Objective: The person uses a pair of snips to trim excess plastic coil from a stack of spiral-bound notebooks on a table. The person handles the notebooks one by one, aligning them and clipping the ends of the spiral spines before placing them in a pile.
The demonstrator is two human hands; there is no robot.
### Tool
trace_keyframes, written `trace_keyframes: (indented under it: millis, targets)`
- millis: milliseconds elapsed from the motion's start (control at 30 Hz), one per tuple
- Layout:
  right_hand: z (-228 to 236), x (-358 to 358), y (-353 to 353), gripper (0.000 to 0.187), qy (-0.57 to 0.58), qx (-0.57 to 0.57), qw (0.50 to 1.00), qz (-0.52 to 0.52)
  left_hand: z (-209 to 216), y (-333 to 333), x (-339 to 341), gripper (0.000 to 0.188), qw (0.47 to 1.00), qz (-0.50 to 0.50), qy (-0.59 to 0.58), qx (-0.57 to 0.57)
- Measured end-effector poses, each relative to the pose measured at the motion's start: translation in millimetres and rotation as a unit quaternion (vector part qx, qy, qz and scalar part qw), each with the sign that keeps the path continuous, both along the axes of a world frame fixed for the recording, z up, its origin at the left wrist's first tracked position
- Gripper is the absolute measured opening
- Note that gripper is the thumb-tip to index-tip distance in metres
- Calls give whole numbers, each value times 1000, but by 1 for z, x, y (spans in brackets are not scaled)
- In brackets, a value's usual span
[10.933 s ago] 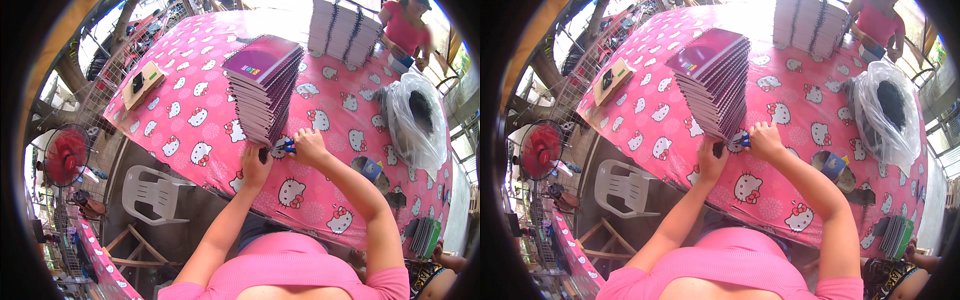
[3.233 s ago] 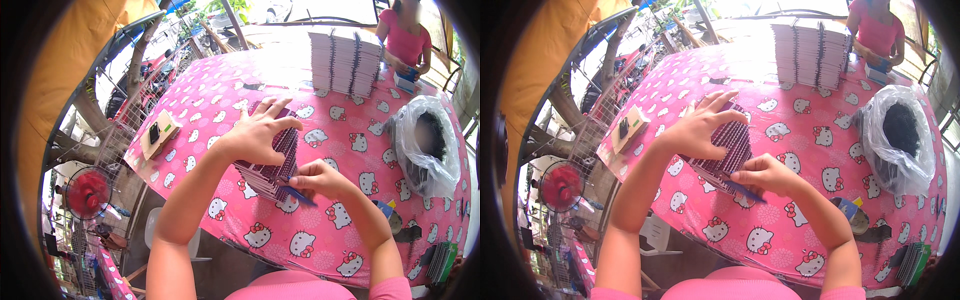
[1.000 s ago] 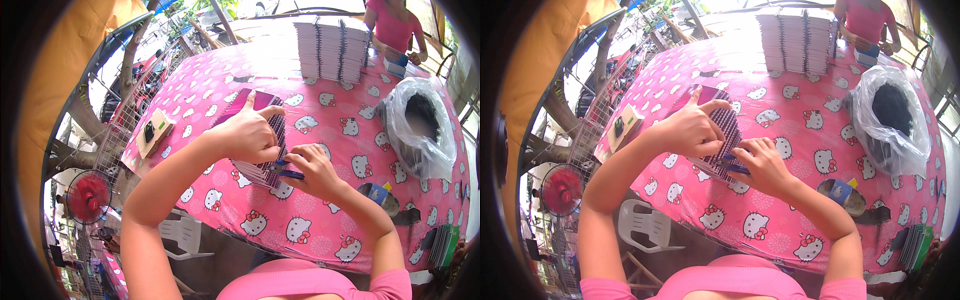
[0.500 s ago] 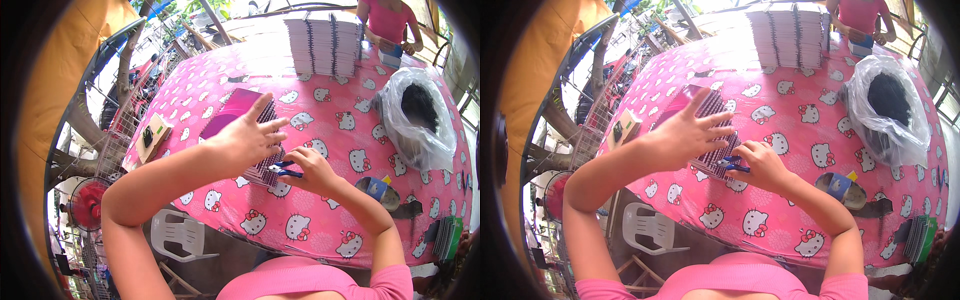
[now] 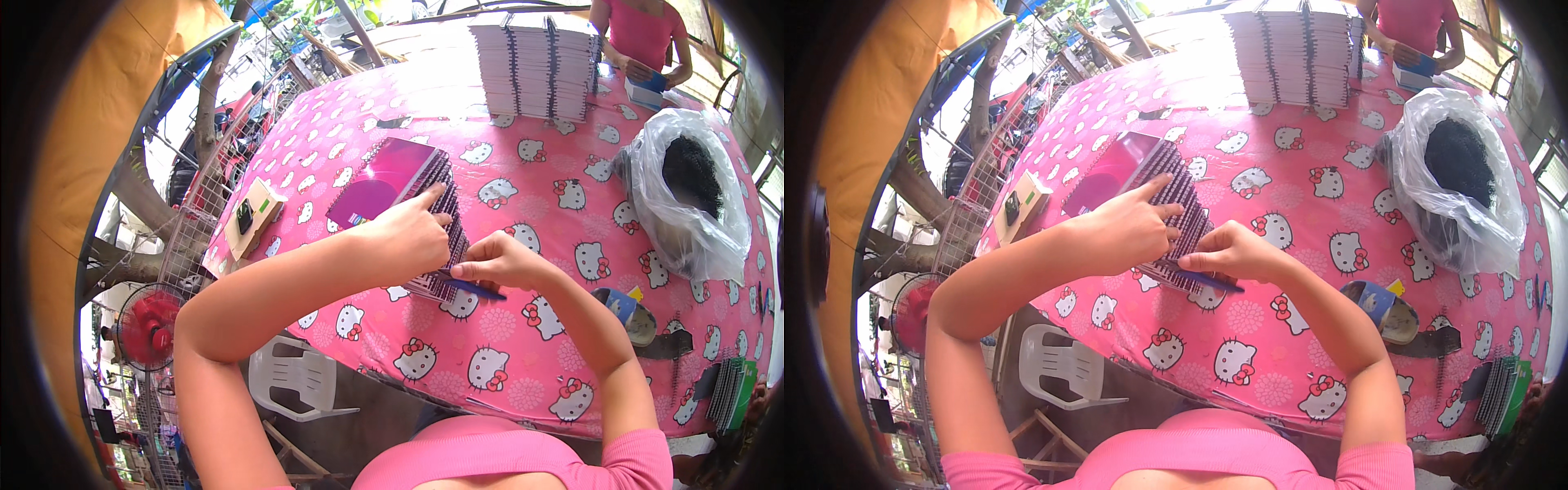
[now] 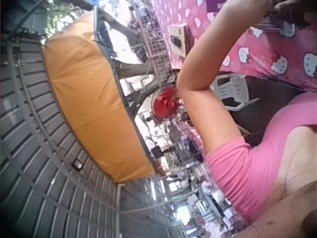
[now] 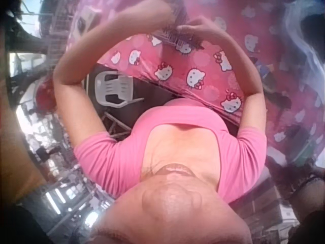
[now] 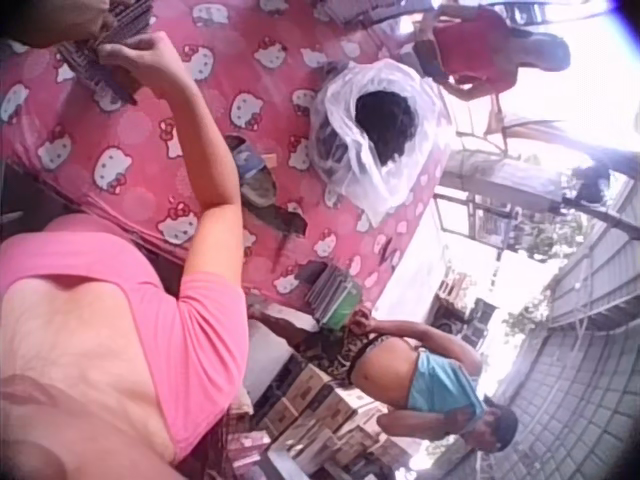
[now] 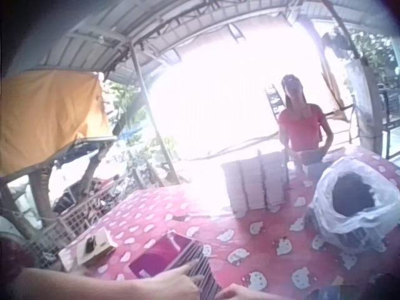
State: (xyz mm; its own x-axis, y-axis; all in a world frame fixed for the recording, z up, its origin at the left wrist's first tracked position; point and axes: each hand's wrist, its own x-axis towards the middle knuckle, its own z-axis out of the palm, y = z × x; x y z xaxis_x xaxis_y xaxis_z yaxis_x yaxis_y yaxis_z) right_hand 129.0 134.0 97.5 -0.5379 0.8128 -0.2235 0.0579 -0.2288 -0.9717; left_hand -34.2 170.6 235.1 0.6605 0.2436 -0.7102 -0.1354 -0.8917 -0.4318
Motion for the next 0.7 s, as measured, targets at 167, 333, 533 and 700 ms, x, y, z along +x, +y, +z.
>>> trace_keyframes:
  millis: [167, 333, 533, 700]
  targets:
    - [-16, -8, -13, 43, -133, 242, 960, -56, -5, 2, -4, 13, 998, 19, -55, -24]
    - [-23, -8, -20, 45, -211, 634, 714, -210, -5, 3, 1, 12, 998, 36, -41, -28]
    - [-19, -5, -7, 39, -112, 254, 959, -59, -6, 3, -5, 11, 996, 24, -75, -33]
    - [-22, -8, -1, 41, -45, 72, 996, -23, -13, -2, 3, 19, 999, 46, 13, -5]
